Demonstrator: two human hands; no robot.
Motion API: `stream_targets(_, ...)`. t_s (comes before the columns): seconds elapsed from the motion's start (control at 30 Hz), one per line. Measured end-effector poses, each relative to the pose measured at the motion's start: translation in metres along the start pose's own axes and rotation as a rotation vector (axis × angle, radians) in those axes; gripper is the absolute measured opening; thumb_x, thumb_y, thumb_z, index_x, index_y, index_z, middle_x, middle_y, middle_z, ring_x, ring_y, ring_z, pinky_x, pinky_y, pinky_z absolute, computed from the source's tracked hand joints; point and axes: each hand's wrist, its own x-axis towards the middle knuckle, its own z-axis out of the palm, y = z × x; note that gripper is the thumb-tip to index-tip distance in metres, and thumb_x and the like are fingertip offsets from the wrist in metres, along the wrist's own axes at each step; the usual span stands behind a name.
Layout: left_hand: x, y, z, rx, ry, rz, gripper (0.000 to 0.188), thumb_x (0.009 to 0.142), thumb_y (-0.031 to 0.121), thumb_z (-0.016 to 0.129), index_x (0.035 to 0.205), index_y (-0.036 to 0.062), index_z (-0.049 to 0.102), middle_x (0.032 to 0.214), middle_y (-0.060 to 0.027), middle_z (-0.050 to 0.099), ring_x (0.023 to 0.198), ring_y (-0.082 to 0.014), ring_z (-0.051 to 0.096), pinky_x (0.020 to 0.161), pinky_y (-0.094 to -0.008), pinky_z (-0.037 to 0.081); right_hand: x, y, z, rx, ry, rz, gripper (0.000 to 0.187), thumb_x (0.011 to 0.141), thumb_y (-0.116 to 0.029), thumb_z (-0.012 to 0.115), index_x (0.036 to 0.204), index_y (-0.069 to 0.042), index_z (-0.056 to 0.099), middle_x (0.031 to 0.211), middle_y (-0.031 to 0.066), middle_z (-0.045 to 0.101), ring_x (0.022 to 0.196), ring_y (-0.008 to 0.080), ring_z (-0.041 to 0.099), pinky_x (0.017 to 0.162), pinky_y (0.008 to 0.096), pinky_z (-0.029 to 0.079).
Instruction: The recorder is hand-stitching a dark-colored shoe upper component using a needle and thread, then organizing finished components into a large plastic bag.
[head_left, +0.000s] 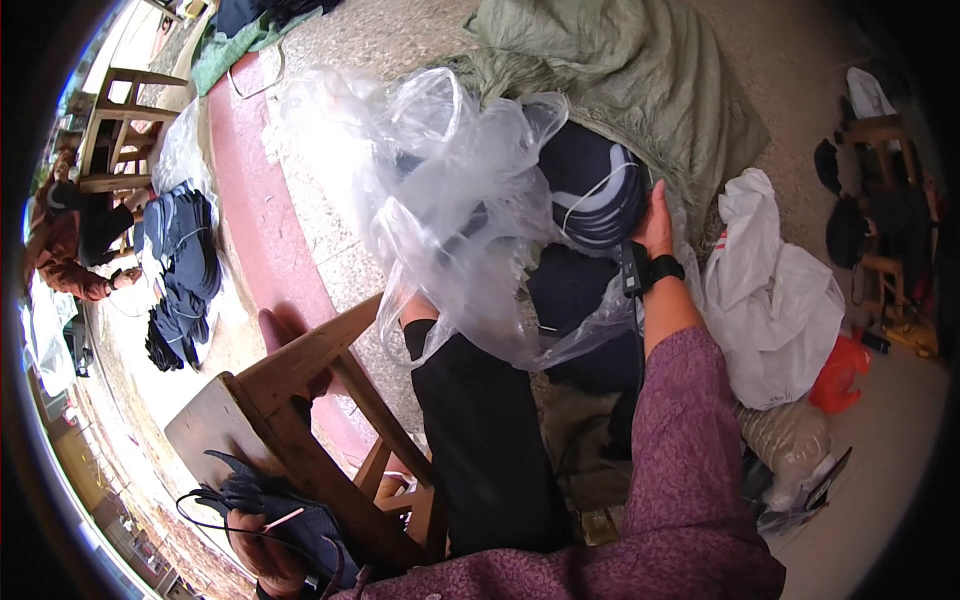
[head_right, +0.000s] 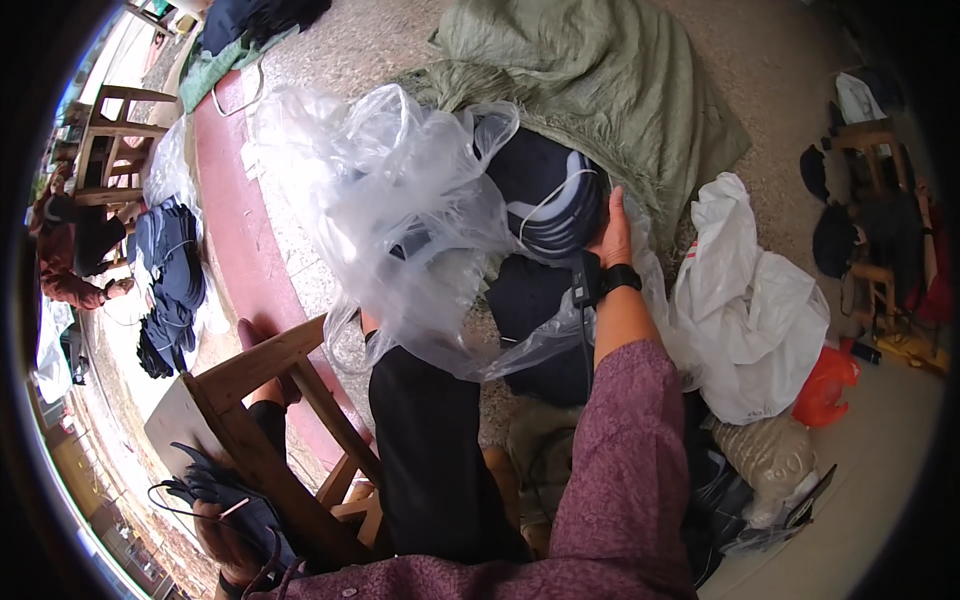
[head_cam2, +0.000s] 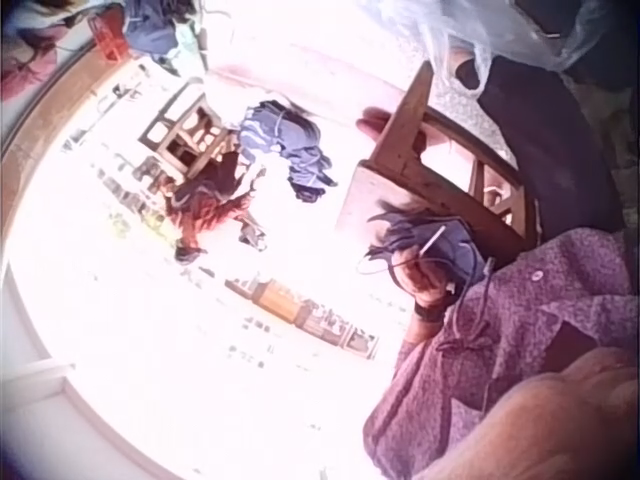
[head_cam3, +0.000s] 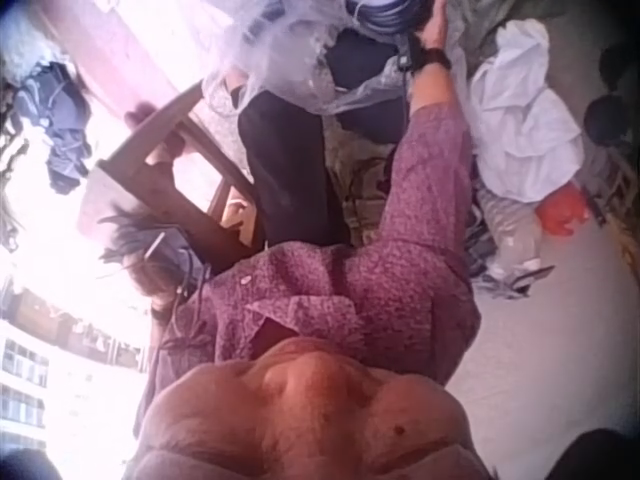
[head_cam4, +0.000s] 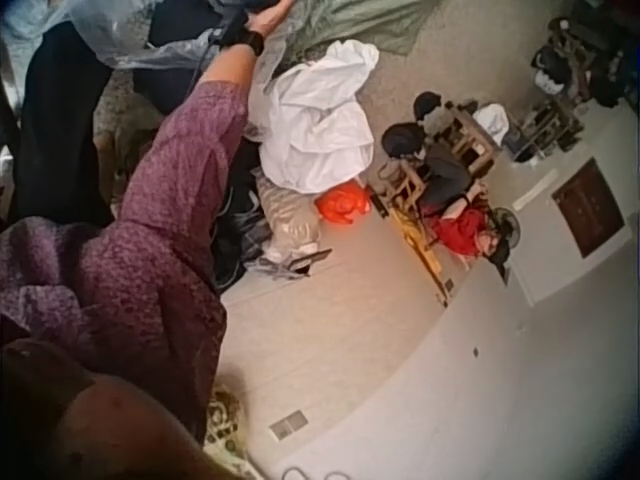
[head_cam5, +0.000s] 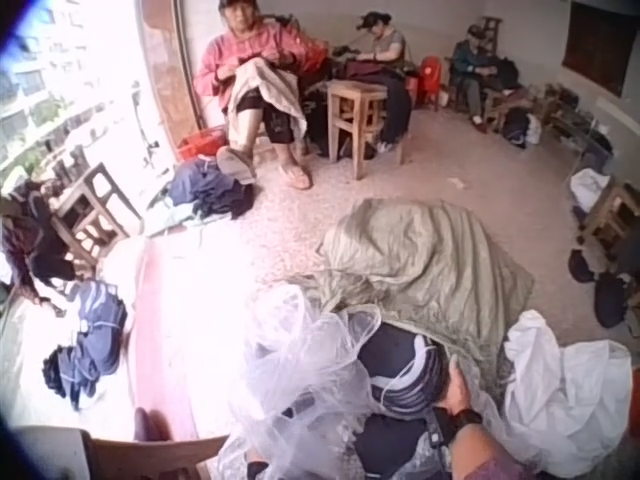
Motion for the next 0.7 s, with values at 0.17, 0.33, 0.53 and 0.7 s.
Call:
stream_targets(0.17,0.022,0.009,0.004,0.010,-0.020,0.110,0.049,0.096,0.009,0.038,0.143,0.0117,0.026,0.093,-0.0154,0.051,0.071,-0.0304,0.047,0.062,-0.0422,0.040,0.033,0.038,-0.019,-0.007,0.047,-0.106,0.058,0.092,-0.045,0.051,0.130,-0.001,0.048,0.123,0.0116,0.058,0.108,0.0278,0.057,0.093,0.0414,0.045)
stream_targets(0.33,0.016,0.004,0.014,-0.032,0.037,0.033,0.023,0.096,0.016,0.039,0.112,0.0015,0.046,0.087,-0.0159,0.050,0.072,-0.0315,0.048,0.063,-0.0418,0.041,0.031,0.045,0.006,-0.552,0.381,-0.434,0.044,0.087,-0.019,0.058,0.123,0.003,0.046,0.119,0.0202,0.057,0.104,0.0308,0.059,0.089,0.0422,0.047)
stream_targets(0.53,0.010,0.008,0.003,-0.048,0.003,-0.057,0.025,0.099,0.018,0.044,0.107,-0.0037,0.051,0.098,-0.0210,0.056,0.085,-0.0345,0.056,0.079,-0.0442,0.046,0.000,0.014,0.030,-1.848,0.606,-0.674,0.041,0.080,-0.005,0.061,0.117,-0.002,0.045,0.103,0.0258,0.060,0.100,0.0436,0.057,0.082,0.0465,0.046)
stream_targets(0.7,-0.008,-0.013,0.001,0.023,-0.041,0.024,0.024,0.099,0.017,0.043,0.110,-0.0032,0.050,0.104,-0.0209,0.056,0.091,-0.0355,0.056,0.083,-0.0458,0.046,0.029,0.008,0.016,-1.322,0.361,-0.678,0.024,0.080,0.000,0.052,0.103,-0.004,0.055,0.090,0.0122,0.065,0.079,0.0323,0.061,0.067,0.0392,0.049)
